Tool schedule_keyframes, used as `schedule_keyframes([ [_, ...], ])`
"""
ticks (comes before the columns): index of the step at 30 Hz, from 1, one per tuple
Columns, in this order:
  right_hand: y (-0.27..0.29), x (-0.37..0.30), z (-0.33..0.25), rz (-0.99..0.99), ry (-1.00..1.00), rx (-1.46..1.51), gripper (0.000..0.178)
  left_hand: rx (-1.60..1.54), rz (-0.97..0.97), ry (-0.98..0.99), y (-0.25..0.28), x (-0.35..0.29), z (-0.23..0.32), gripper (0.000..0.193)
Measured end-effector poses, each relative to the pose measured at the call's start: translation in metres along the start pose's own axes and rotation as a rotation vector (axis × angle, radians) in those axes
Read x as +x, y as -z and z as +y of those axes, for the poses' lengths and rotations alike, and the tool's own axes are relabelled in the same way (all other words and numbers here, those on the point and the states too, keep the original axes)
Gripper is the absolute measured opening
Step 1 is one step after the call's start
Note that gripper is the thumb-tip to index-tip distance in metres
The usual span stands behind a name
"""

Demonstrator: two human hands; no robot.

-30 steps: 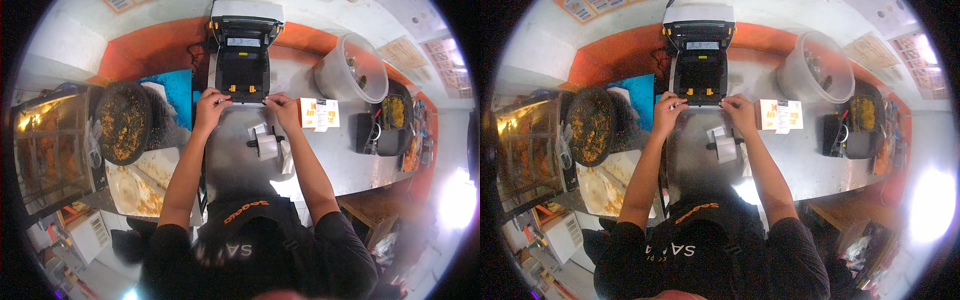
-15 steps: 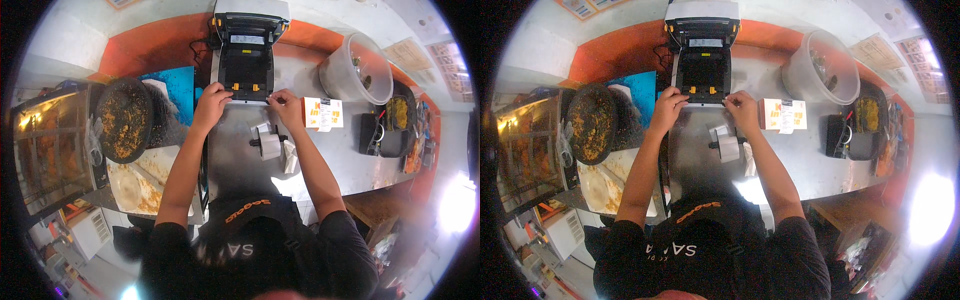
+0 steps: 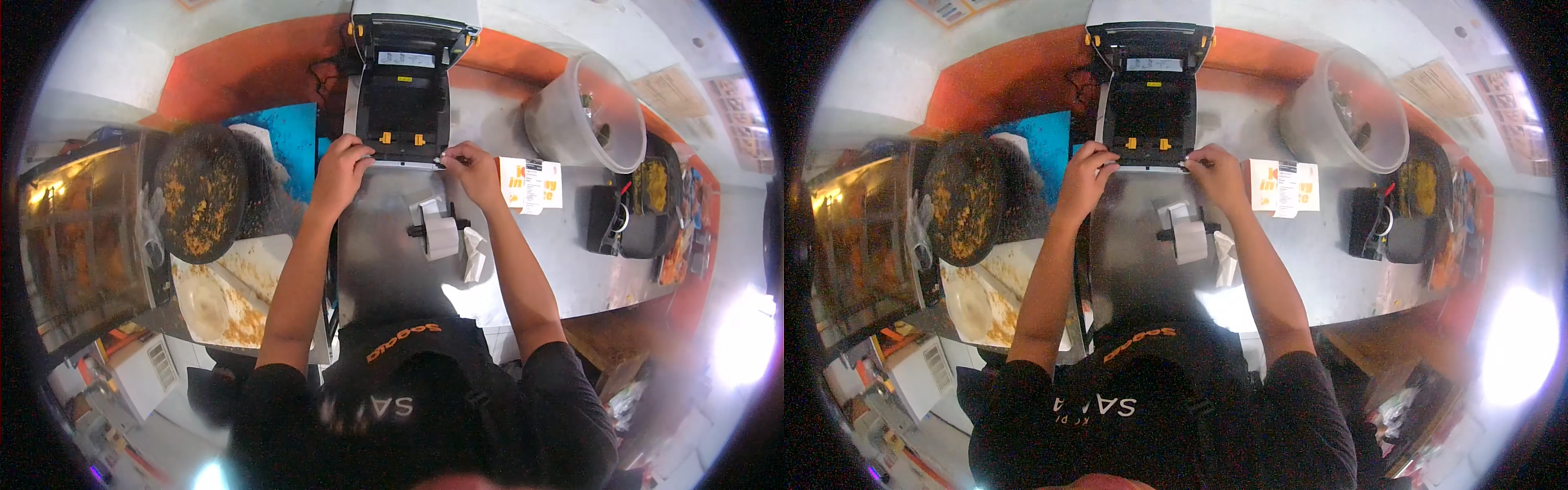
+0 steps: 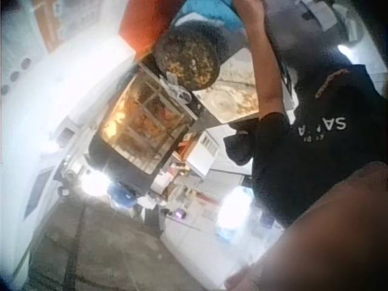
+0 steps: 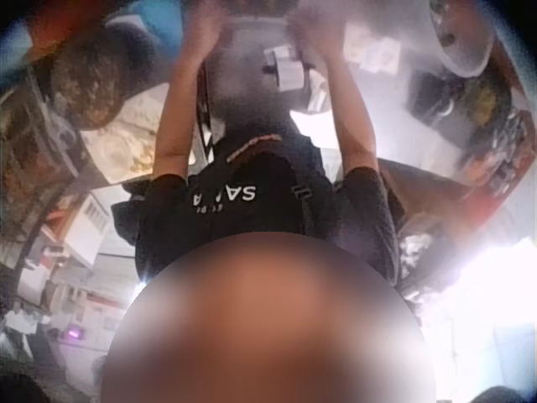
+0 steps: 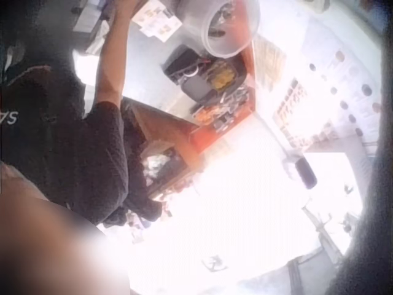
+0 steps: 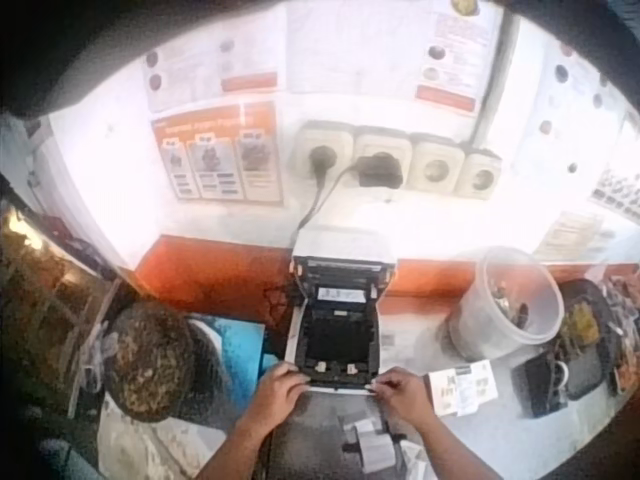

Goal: The person opens a label printer, removes a used roll core and spindle, and prepares the printer by handling internal components.

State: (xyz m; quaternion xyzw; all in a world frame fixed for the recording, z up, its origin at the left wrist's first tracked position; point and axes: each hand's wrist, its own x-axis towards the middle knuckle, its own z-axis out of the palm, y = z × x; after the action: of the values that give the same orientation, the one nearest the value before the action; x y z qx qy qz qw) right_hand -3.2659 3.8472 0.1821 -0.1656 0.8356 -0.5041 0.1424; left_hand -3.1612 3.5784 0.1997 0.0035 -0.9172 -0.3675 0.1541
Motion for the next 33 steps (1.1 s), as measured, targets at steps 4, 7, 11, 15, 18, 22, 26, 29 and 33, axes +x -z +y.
schedule_keyframes([
  [4, 0.001, -0.001, 0.004, 0.001, 0.061, 0.083, 0.013, -0.001, 0.003, -0.043, 0.001, 0.0, -0.003, 0.018],
  [7, -0.002, -0.001, 0.007, -0.001, 0.029, 0.128, 0.012, -0.018, 0.012, 0.02, 0.0, -0.001, -0.004, 0.02],
  [11, -0.001, -0.001, 0.006, -0.014, 0.066, 0.107, 0.013, -0.035, 0.014, 0.04, 0.0, 0.0, -0.006, 0.022],
  [15, 0.005, 0.001, 0.008, -0.014, 0.127, 0.044, 0.015, -0.136, -0.046, 0.128, 0.01, 0.001, -0.005, 0.021],
  [18, 0.011, 0.001, 0.013, -0.057, -0.022, 0.22, 0.017, -0.196, -0.041, 0.135, 0.013, 0.0, -0.006, 0.02],
  [22, 0.009, -0.004, 0.011, -0.041, -0.115, 0.347, 0.019, -0.16, -0.022, 0.108, 0.013, 0.0, -0.008, 0.019],
  [26, 0.008, -0.007, 0.001, -0.064, -0.066, 0.237, 0.018, -0.227, -0.023, 0.184, 0.013, -0.002, -0.006, 0.019],
  [29, 0.002, -0.004, 0.01, -0.074, -0.062, 0.306, 0.017, -0.204, -0.05, 0.159, 0.014, 0.001, -0.002, 0.02],
  [33, -0.004, 0.0, 0.006, -0.031, 0.086, 0.241, 0.016, -0.153, -0.089, 0.098, 0.009, 0.005, -0.004, 0.021],
])
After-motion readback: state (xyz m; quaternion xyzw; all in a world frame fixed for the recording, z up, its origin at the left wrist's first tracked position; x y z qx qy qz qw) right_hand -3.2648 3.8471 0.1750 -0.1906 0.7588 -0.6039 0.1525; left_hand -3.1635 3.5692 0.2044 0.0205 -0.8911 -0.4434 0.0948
